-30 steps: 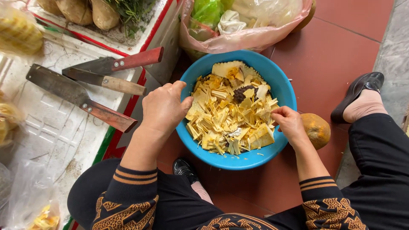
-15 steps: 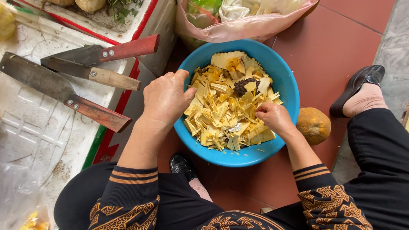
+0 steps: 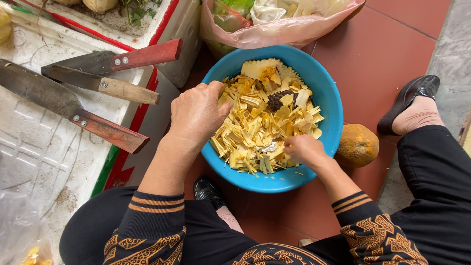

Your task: Shredding jackfruit segments into a blue bowl by hand

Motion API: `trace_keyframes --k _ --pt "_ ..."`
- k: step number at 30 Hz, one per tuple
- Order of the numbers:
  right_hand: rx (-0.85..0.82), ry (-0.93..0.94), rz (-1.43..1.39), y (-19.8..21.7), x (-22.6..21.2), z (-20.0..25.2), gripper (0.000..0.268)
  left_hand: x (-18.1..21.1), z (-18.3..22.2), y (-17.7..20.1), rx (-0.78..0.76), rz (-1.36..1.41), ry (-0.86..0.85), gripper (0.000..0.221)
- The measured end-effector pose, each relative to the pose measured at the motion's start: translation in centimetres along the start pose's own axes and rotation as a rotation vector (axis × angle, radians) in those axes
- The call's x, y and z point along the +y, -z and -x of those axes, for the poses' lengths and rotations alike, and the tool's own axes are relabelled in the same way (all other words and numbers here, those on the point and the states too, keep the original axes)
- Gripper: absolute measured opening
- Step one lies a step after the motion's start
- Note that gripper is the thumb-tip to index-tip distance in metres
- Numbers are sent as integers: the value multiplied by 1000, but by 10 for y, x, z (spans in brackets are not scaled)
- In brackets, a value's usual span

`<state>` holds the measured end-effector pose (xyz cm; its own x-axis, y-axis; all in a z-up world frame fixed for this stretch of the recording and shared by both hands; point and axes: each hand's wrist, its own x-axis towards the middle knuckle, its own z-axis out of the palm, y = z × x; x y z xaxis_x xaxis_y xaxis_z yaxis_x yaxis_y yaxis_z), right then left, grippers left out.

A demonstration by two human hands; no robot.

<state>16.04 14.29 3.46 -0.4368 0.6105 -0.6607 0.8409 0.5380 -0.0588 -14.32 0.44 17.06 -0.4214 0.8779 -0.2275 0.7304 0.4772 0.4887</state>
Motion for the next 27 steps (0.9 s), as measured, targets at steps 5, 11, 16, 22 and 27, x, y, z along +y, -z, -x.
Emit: trace_keyframes --k 5,11,16,22,27 --pt "210 -117 -125 24 46 -2 27 1 0 0 15 -2 3 44" --pt "440 -235 -251 17 99 -15 24 4 0 1 8 16 11 45" --pt "513 -233 -282 14 86 -24 28 1 -3 -5 -16 -6 8 47" --pt "473 -179 -331 5 57 -43 27 4 -6 -8 -18 -18 18 48" --pt "869 195 -275 23 59 -19 15 2 -5 -6 -25 -21 16 49"
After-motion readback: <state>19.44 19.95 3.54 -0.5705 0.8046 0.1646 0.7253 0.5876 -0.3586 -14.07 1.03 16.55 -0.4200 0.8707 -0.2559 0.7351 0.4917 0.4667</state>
